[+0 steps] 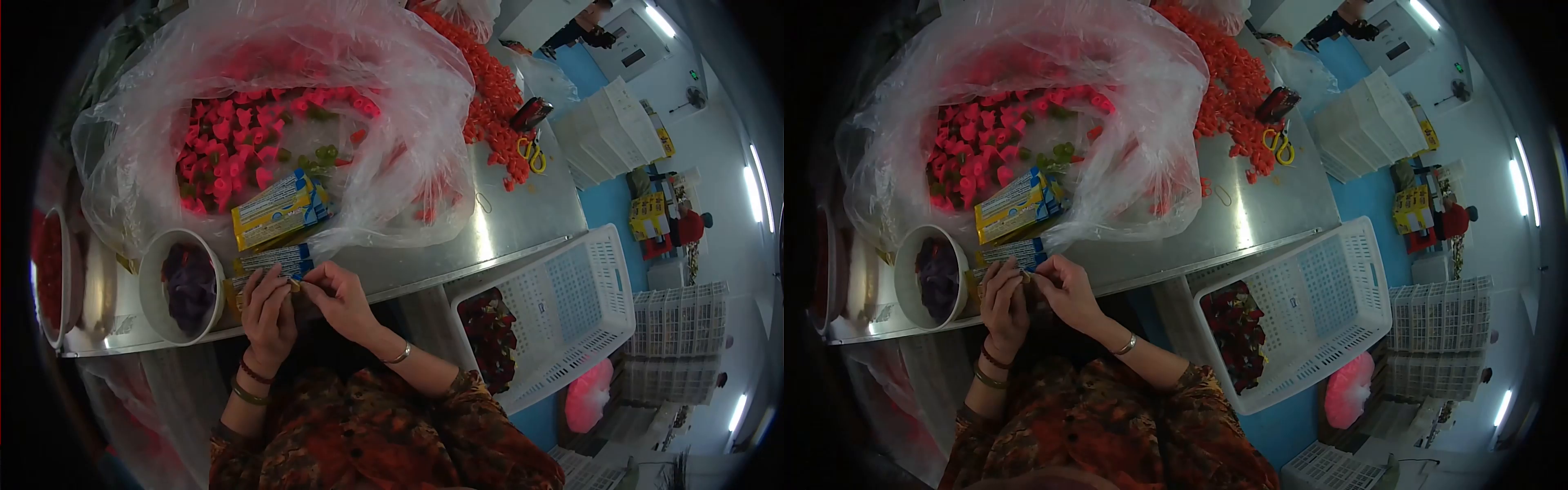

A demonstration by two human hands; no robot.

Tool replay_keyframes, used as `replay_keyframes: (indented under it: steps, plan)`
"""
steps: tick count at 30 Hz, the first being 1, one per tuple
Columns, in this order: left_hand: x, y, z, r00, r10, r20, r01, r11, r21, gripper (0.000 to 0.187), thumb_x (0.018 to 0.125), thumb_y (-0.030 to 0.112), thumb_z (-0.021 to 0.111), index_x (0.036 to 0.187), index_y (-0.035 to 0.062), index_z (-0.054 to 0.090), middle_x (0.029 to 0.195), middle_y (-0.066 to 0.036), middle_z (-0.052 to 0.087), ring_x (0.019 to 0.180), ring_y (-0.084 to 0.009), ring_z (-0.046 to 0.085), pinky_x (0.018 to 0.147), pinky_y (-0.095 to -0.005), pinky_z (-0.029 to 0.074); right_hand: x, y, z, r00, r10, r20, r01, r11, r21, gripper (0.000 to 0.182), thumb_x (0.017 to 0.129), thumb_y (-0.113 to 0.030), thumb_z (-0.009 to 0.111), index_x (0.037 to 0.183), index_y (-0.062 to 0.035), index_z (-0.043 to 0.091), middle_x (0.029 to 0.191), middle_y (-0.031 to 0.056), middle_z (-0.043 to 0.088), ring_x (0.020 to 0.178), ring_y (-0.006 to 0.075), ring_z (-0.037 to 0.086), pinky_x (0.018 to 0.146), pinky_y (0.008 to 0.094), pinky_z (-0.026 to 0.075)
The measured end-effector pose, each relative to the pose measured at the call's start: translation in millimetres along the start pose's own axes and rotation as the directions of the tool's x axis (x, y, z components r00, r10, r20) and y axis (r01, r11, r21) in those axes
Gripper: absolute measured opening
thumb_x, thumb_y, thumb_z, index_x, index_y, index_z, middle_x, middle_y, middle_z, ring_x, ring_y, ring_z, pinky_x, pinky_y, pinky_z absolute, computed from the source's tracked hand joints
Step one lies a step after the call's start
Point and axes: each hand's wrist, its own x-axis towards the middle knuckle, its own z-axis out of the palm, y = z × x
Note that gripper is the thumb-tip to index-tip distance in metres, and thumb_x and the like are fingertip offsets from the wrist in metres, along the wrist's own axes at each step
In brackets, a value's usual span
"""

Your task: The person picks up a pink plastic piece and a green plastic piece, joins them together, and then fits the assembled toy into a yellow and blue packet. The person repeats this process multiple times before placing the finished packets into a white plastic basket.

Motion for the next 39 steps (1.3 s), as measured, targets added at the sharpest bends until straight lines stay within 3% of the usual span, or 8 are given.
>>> replay_keyframes:
  steps: [5,8,11,14,17,20,29,39]
  plan:
    - [-1,1,2,0.998,-0.065,0.004,0.065,0.996,-0.068,0.014,0.090,-0.006,0.061,0.103,-0.0016,0.064,0.112,-0.017,0.068,0.108,-0.0349,0.067,0.100,-0.0486,0.050,-2,-4,0,0.959,-0.277,0.066,0.284,0.910,-0.303,0.014,0.093,0.006,0.062,0.105,0.0011,0.057,0.083,0.0141,0.063,0.071,0.0088,0.062,0.062,0.0280,0.050]
    - [5,10,-3,0.922,-0.382,0.071,0.386,0.881,-0.272,0.015,0.090,-0.007,0.061,0.103,-0.0012,0.064,0.112,-0.017,0.068,0.106,-0.0351,0.067,0.097,-0.0473,0.051,0,3,2,0.877,-0.465,0.123,0.466,0.761,-0.451,0.024,0.090,0.008,0.059,0.112,-0.0011,0.054,0.077,0.0184,0.062,0.066,0.0319,0.065,0.060,0.0337,0.050]
    - [9,7,-4,0.972,-0.232,0.044,0.236,0.948,-0.215,0.015,0.090,-0.008,0.060,0.103,-0.0021,0.063,0.113,-0.018,0.068,0.105,-0.0349,0.066,0.095,-0.0450,0.051,-4,-15,5,0.997,-0.068,0.021,0.071,0.959,-0.274,0.025,0.090,0.009,0.059,0.114,0.0003,0.057,0.088,0.0166,0.066,0.069,0.0234,0.068,0.064,0.0317,0.052]
    - [15,10,-12,0.994,-0.049,0.099,0.058,0.994,-0.094,0.014,0.090,-0.009,0.060,0.102,-0.0026,0.063,0.113,-0.018,0.068,0.107,-0.0355,0.066,0.094,-0.0428,0.051,-2,-7,9,0.988,-0.152,-0.022,0.150,0.986,-0.069,0.035,0.086,0.010,0.061,0.120,-0.0001,0.057,0.092,0.0173,0.066,0.070,0.0298,0.067,0.063,0.0332,0.052]
    - [14,9,-15,0.988,-0.067,0.142,0.094,0.977,-0.194,0.015,0.089,-0.009,0.060,0.102,-0.0021,0.063,0.114,-0.018,0.066,0.109,-0.0358,0.065,0.094,-0.0423,0.051,-4,-9,-6,0.970,-0.173,0.172,0.234,0.853,-0.466,0.040,0.083,0.010,0.061,0.122,0.0004,0.058,0.099,0.0176,0.066,0.075,0.0285,0.068,0.067,0.0332,0.053]
    - [17,16,-20,0.982,-0.123,0.140,0.156,0.955,-0.254,0.014,0.089,-0.009,0.062,0.101,-0.0013,0.062,0.119,-0.019,0.062,0.114,-0.0382,0.063,0.095,-0.0452,0.051,-2,-24,-11,0.945,-0.307,0.115,0.313,0.741,-0.593,0.040,0.081,0.010,0.061,0.120,0.0016,0.060,0.100,0.0168,0.068,0.080,0.0243,0.069,0.071,0.0332,0.054]
    - [40,41,-36,0.987,-0.002,0.163,0.049,0.957,-0.287,0.015,0.088,-0.009,0.066,0.099,0.0012,0.062,0.131,-0.021,0.055,0.131,-0.0460,0.052,0.103,-0.0509,0.047,-7,-29,-12,0.945,-0.265,0.194,0.282,0.957,-0.069,0.040,0.085,0.009,0.061,0.123,-0.0009,0.068,0.102,0.0196,0.074,0.089,0.0291,0.074,0.077,0.0321,0.056]
    - [34,55,-47,1.000,0.007,-0.019,-0.012,0.967,-0.256,0.024,0.082,-0.014,0.066,0.101,0.0011,0.064,0.127,-0.021,0.057,0.124,-0.0428,0.058,0.101,-0.0502,0.050,-15,-124,-84,0.922,-0.326,0.207,0.386,0.793,-0.471,0.038,0.073,0.012,0.061,0.101,-0.0055,0.079,0.066,0.0109,0.064,0.056,0.0189,0.059,0.054,0.0285,0.046]
